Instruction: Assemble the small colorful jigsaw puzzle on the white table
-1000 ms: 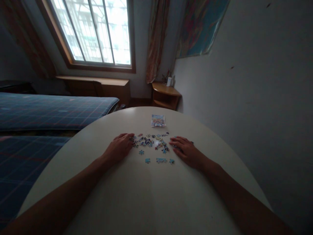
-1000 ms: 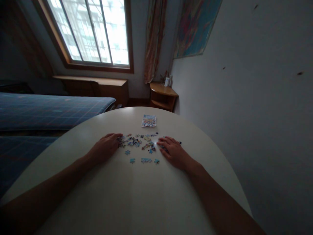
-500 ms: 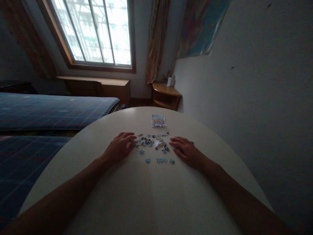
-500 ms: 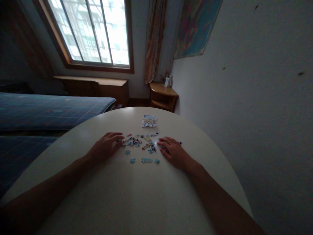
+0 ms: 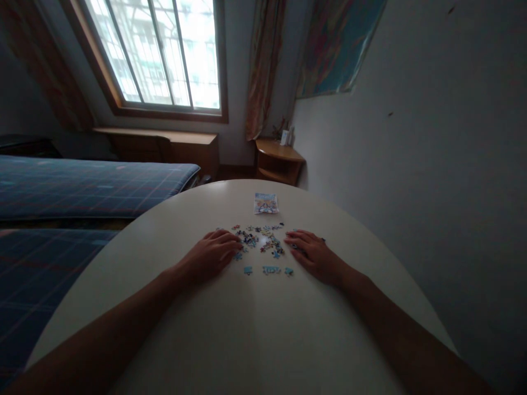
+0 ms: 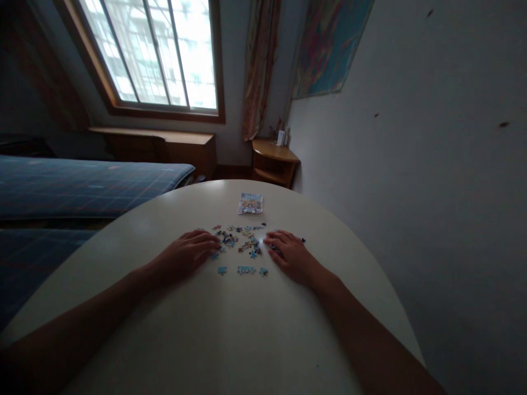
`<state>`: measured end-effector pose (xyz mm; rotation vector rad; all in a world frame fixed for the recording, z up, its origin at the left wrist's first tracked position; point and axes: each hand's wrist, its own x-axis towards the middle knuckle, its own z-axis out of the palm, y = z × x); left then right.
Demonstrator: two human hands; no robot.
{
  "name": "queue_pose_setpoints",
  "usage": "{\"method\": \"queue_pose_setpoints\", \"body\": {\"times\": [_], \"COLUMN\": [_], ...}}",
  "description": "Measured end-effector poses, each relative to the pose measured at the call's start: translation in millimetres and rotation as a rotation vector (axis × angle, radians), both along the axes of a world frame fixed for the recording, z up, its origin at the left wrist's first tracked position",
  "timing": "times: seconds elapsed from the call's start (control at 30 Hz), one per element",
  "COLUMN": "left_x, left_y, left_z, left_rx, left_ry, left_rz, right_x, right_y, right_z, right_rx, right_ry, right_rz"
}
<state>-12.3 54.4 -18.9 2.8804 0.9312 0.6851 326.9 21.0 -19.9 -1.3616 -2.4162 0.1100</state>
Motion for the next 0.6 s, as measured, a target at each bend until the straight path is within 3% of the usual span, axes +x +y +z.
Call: {"method": "queue_pose_setpoints", "body": {"times": [0.43,0.6], "left_x": [1.1,4.9], "left_y": [1.8,3.9], "left_z": [3.5,5.0], "left_rx": [-0.034,-0.106], "left_ry": [0.026,-0.015], "left_rz": [0.105,0.212], "right_x": [-1.8,-2.0], "right_y": [-1.3,-0.8], "right_z": [2.5,2.4], "right_rx": [-0.006,0.003], "right_ry": [-0.011,-0.02], "right_rz": [0.001,0.002]}}
